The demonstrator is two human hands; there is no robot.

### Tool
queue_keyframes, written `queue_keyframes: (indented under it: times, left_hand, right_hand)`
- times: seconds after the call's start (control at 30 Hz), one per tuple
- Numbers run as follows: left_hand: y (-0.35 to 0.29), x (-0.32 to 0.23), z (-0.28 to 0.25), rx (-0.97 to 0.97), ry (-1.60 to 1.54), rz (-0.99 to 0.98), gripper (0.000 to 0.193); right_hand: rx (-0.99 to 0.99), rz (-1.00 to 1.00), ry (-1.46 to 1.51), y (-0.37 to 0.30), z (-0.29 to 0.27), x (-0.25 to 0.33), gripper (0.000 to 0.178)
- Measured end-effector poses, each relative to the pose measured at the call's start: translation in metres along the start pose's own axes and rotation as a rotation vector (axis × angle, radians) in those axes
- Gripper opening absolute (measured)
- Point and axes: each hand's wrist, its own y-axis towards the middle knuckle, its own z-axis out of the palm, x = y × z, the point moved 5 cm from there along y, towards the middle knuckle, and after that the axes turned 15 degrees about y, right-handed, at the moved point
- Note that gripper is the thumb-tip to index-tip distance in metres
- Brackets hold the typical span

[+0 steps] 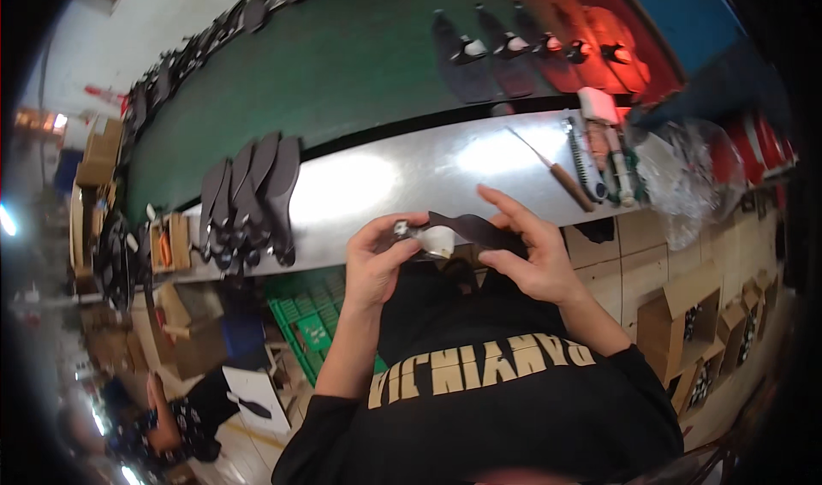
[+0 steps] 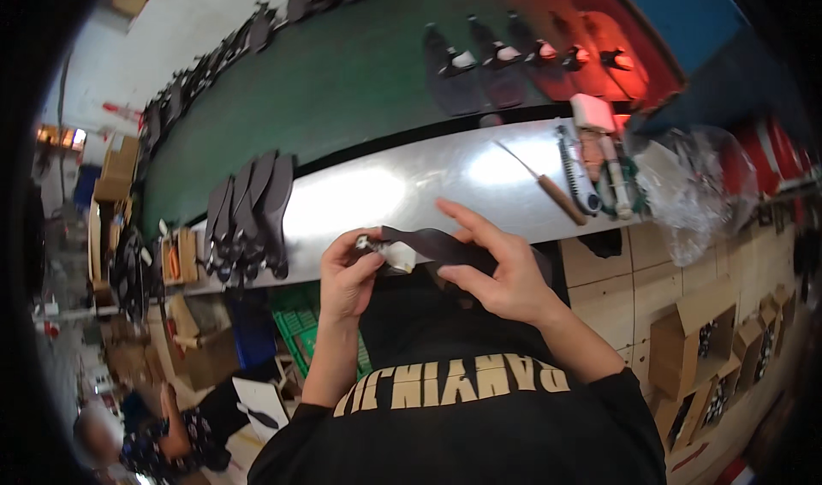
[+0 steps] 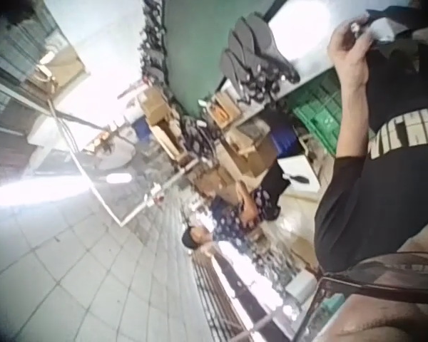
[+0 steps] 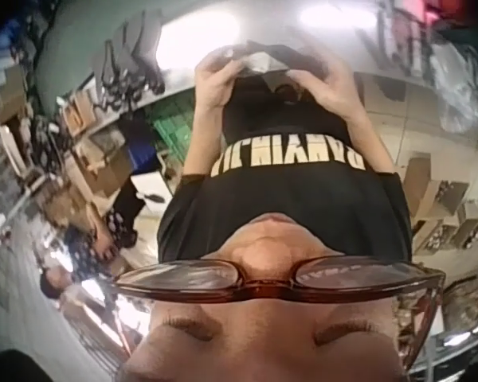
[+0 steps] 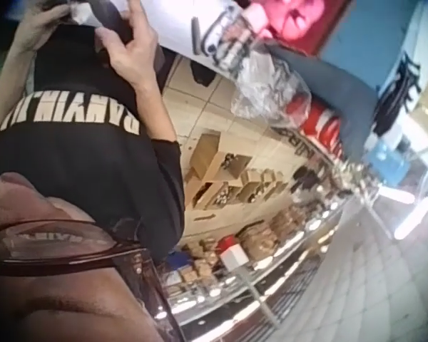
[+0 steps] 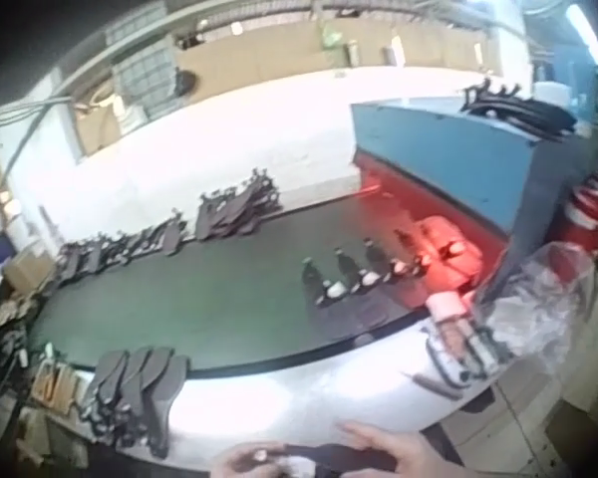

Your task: Apply adhesive or trim material on shoe components at a factory assembly line.

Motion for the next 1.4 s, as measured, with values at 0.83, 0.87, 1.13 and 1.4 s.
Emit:
queue_keyframes:
  times: [0.83,0.87,1.13,1.4]
  left_hand:
    - [-0.007,0.005,-0.008,0.072,-0.054,0.057,0.033]
    - [-0.007,0.006,-0.009,0.079,-0.032,0.051,0.034]
    - [-0.008,0.000,-0.004,0.080,0.004,0.144,0.033]
    - [-0.011,-0.006,-0.003,0.135,0.167,0.209,0.036]
  right_hand:
    - [0.081,-0.217,-0.228,-0.001,0.017,-0.009,0.042]
    - [0.087,-0.215,-0.234,0.000,0.017,-0.009,0.042]
    - [0.103,-0.238,-0.321,0.000,0.017,-0.003,0.041]
    - [0.162,-0.316,-0.426,0.002,0.024,0.004,0.040]
